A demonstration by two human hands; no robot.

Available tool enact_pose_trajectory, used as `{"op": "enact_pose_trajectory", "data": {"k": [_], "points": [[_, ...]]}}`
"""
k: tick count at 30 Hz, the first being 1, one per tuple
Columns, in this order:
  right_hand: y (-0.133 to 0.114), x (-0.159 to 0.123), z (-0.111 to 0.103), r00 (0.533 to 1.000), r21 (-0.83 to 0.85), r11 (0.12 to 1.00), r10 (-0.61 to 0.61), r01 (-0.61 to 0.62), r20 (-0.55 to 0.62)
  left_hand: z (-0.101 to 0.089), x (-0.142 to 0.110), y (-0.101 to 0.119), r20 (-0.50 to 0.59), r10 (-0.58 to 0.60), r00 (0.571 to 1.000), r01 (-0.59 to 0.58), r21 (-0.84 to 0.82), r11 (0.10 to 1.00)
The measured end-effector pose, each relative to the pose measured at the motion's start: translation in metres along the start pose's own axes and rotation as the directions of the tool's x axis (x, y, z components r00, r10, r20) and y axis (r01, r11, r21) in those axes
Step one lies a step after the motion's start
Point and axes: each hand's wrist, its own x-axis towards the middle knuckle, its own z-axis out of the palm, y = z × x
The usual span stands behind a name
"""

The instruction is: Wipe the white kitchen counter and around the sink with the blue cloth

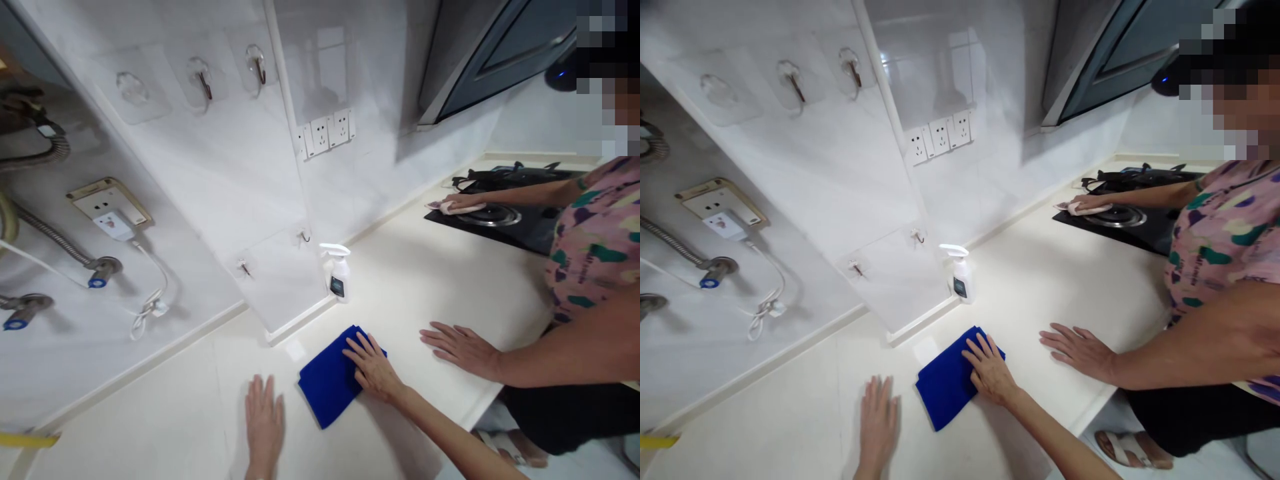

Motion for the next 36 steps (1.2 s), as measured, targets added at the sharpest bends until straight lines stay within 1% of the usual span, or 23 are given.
{"op": "enact_pose_trajectory", "data": {"k": [1,2,3,4,5,6,8,10,13,15,17,20,22,24,25,26,28,30,31,33,35,36], "points": [[-0.003,0.003,0.004,0.996,-0.023,0.997,0.076,-0.077,-0.046,-0.001,0.008,-0.014,-0.021,-0.089,0.996,0.089,0.014,0.996],[-0.008,0.005,0.008,0.986,-0.039,0.988,0.144,-0.148,-0.087,0.000,0.014,-0.025,-0.036,-0.187,0.982,0.188,0.026,0.982],[-0.015,0.006,0.013,0.975,-0.050,0.979,0.190,-0.197,-0.116,0.002,0.018,-0.035,-0.045,-0.280,0.959,0.281,0.039,0.959],[-0.023,0.006,0.018,0.969,-0.059,0.974,0.212,-0.221,-0.128,0.004,0.020,-0.042,-0.049,-0.351,0.935,0.354,0.053,0.934],[-0.032,0.005,0.024,0.968,-0.065,0.972,0.216,-0.226,-0.128,0.007,0.020,-0.046,-0.052,-0.398,0.916,0.401,0.064,0.914],[-0.040,0.004,0.029,0.969,-0.071,0.972,0.213,-0.223,-0.122,0.011,0.020,-0.048,-0.060,-0.416,0.908,0.419,0.076,0.905],[-0.055,0.003,0.036,0.970,-0.081,0.971,0.218,-0.227,-0.107,0.017,0.015,-0.046,-0.097,-0.375,0.922,0.384,0.107,0.917],[-0.061,0.010,0.040,0.965,-0.085,0.964,0.245,-0.253,-0.089,0.020,0.011,-0.041,-0.142,-0.305,0.942,0.324,0.143,0.935],[-0.059,0.039,0.043,0.964,-0.088,0.960,0.262,-0.266,-0.049,0.019,0.009,-0.036,-0.172,-0.246,0.954,0.277,0.189,0.942],[-0.058,0.066,0.045,0.953,-0.108,0.947,0.301,-0.302,-0.023,0.017,0.008,-0.034,-0.166,-0.248,0.954,0.279,0.205,0.938],[-0.064,0.092,0.048,0.926,-0.142,0.916,0.379,-0.374,0.003,0.015,0.008,-0.034,-0.150,-0.266,0.952,0.293,0.208,0.933],[-0.085,0.118,0.056,0.873,-0.183,0.863,0.486,-0.471,0.044,0.013,0.008,-0.032,-0.120,-0.300,0.946,0.319,0.199,0.927],[-0.105,0.123,0.061,0.859,-0.185,0.856,0.504,-0.483,0.087,0.013,0.009,-0.031,-0.113,-0.311,0.944,0.327,0.191,0.925],[-0.127,0.121,0.066,0.876,-0.151,0.886,0.458,-0.438,0.152,0.013,0.009,-0.031,-0.119,-0.314,0.942,0.331,0.183,0.926],[-0.139,0.118,0.069,0.892,-0.119,0.911,0.411,-0.394,0.190,0.013,0.009,-0.031,-0.125,-0.316,0.941,0.334,0.178,0.926],[-0.149,0.115,0.070,0.910,-0.077,0.938,0.347,-0.338,0.226,0.014,0.009,-0.032,-0.130,-0.317,0.939,0.336,0.172,0.926],[-0.167,0.109,0.072,0.941,0.025,0.981,0.176,-0.191,0.290,0.016,0.008,-0.035,-0.128,-0.312,0.942,0.330,0.159,0.931],[-0.176,0.105,0.069,0.946,0.126,0.991,0.004,-0.047,0.323,0.017,0.007,-0.039,-0.114,-0.302,0.946,0.317,0.152,0.936],[-0.176,0.104,0.065,0.943,0.168,0.986,-0.065,0.009,0.328,0.018,0.007,-0.040,-0.106,-0.299,0.948,0.313,0.153,0.937],[-0.165,0.104,0.056,0.932,0.230,0.969,-0.163,0.090,0.325,0.018,0.008,-0.042,-0.094,-0.297,0.950,0.309,0.161,0.937],[-0.144,0.105,0.047,0.922,0.258,0.958,-0.211,0.128,0.325,0.017,0.009,-0.042,-0.092,-0.302,0.949,0.314,0.171,0.934],[-0.131,0.104,0.042,0.922,0.255,0.958,-0.209,0.128,0.325,0.016,0.010,-0.041,-0.094,-0.307,0.947,0.319,0.174,0.932]]}}
